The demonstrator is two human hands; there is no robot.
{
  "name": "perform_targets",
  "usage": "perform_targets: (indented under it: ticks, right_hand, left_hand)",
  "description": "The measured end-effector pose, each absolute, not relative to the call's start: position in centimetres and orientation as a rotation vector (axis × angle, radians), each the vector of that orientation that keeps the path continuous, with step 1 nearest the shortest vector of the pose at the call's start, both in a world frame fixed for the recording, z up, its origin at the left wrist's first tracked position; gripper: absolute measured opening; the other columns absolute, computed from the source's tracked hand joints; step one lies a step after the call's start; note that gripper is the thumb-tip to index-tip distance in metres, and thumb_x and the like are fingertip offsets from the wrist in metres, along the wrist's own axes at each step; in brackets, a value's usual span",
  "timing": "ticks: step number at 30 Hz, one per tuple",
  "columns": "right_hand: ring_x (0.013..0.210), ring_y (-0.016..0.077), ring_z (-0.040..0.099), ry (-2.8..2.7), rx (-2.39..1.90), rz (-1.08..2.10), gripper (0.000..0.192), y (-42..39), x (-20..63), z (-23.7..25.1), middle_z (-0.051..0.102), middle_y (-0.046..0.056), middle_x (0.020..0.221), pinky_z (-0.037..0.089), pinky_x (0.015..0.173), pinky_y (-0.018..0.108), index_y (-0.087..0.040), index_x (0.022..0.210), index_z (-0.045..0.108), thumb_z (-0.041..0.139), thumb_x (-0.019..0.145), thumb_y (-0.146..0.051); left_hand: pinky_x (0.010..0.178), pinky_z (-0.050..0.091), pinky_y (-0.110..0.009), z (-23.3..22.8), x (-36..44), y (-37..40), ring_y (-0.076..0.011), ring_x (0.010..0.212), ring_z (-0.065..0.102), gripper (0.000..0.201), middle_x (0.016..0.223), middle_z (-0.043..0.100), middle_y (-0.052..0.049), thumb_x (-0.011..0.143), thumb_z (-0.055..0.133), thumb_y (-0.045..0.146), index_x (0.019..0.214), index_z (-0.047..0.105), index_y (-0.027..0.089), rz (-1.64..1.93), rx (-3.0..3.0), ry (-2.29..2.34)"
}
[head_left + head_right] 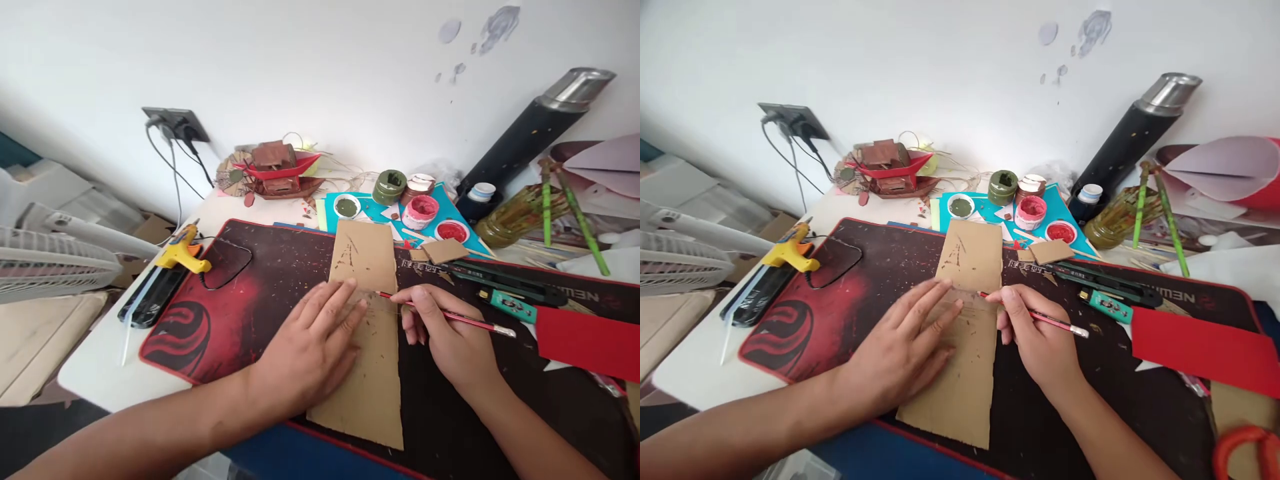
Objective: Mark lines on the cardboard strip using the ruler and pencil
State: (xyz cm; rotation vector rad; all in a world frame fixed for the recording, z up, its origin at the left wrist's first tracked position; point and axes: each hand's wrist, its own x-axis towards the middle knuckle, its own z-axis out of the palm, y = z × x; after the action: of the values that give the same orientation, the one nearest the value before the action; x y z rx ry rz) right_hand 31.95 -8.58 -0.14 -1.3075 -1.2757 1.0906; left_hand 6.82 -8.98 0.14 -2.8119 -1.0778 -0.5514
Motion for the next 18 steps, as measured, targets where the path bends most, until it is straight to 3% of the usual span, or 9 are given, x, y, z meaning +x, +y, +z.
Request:
perform_targets:
  ticks: [3, 5, 8, 10, 12, 14, 17, 18]
  right_hand:
    - [0.044, 0.0125, 0.060, -1.208, -1.297, 1.111, 0.053, -8.5, 32.1, -0.2, 0.066, 0.001, 0.060, 0.044, 0.040, 0.023, -0.019, 0.089, 0.085, 0.073, 0.101, -0.069]
    - [0.043, 0.0126, 0.060, -1.174, -1.278, 1.113, 0.056, -8.5, 32.1, -0.3, 0.065, 0.001, 0.059, 0.045, 0.040, 0.023, -0.018, 0.089, 0.085, 0.074, 0.099, -0.072]
    - [0.042, 0.0116, 0.058, -1.174, -1.253, 1.114, 0.059, -8.5, 32.0, -0.3, 0.064, 0.001, 0.058, 0.044, 0.041, 0.023, -0.018, 0.085, 0.083, 0.074, 0.097, -0.075]
    - [0.042, 0.0115, 0.057, -1.195, -1.240, 1.122, 0.060, -8.6, 31.9, -0.3, 0.064, 0.001, 0.058, 0.044, 0.041, 0.023, -0.018, 0.085, 0.082, 0.073, 0.097, -0.076]
    - [0.042, 0.0118, 0.057, -1.218, -1.236, 1.127, 0.061, -8.7, 31.9, -0.4, 0.064, 0.001, 0.058, 0.043, 0.042, 0.024, -0.018, 0.086, 0.082, 0.072, 0.098, -0.076]
    - [0.043, 0.0123, 0.058, -1.238, -1.243, 1.121, 0.061, -8.8, 31.9, -0.6, 0.065, 0.001, 0.059, 0.044, 0.043, 0.024, -0.018, 0.087, 0.082, 0.071, 0.098, -0.077]
    - [0.044, 0.0129, 0.059, -1.253, -1.256, 1.109, 0.061, -8.9, 32.1, -0.8, 0.065, 0.001, 0.060, 0.044, 0.044, 0.025, -0.018, 0.088, 0.082, 0.069, 0.099, -0.076]
    - [0.044, 0.0131, 0.059, -1.255, -1.258, 1.109, 0.061, -8.9, 32.1, -0.9, 0.065, 0.001, 0.060, 0.045, 0.044, 0.025, -0.018, 0.088, 0.082, 0.069, 0.099, -0.077]
  left_hand:
    - [0.128, 0.044, -0.054, 3.1, 2.7, -6.6, -0.0327, 0.149, 0.056, 0.047, 0.160, 0.063, -0.014, 0.109, 0.058, 0.032, 0.155, 0.056, 0.020, -0.544, -2.566, -1.338]
    - [0.130, 0.041, -0.057, 5.1, -1.5, -4.9, -0.0349, 0.147, 0.056, 0.052, 0.156, 0.064, -0.015, 0.112, 0.052, 0.045, 0.157, 0.054, 0.019, -0.364, -2.233, -1.800]
    - [0.119, 0.042, -0.074, 6.8, -7.9, -3.4, -0.0512, 0.150, 0.048, 0.066, 0.154, 0.059, -0.032, 0.110, 0.048, 0.047, 0.156, 0.051, 0.000, -0.244, -1.995, -2.072]
    - [0.115, 0.045, -0.075, 6.8, -10.9, -3.1, -0.0534, 0.145, 0.052, 0.065, 0.146, 0.065, -0.032, 0.105, 0.054, 0.045, 0.150, 0.055, -0.002, -0.124, -1.960, -2.177]
    - [0.110, 0.051, -0.071, 6.3, -12.5, -3.0, -0.0519, 0.136, 0.060, 0.058, 0.135, 0.071, -0.030, 0.103, 0.059, 0.043, 0.141, 0.062, -0.001, -0.006, -1.968, -2.260]
    - [0.107, 0.056, -0.063, 5.4, -13.1, -2.9, -0.0439, 0.128, 0.067, 0.050, 0.126, 0.075, -0.021, 0.105, 0.063, 0.044, 0.137, 0.066, 0.007, 0.068, -1.982, -2.321]
    - [0.102, 0.063, -0.053, 4.6, -13.2, -2.3, -0.0300, 0.122, 0.071, 0.044, 0.140, 0.069, -0.013, 0.106, 0.072, 0.044, 0.141, 0.066, 0.018, 0.080, -1.914, -2.419]
    - [0.101, 0.063, -0.052, 4.5, -13.3, -2.2, -0.0289, 0.122, 0.071, 0.044, 0.142, 0.068, -0.013, 0.106, 0.073, 0.044, 0.142, 0.066, 0.019, 0.067, -1.897, -2.446]
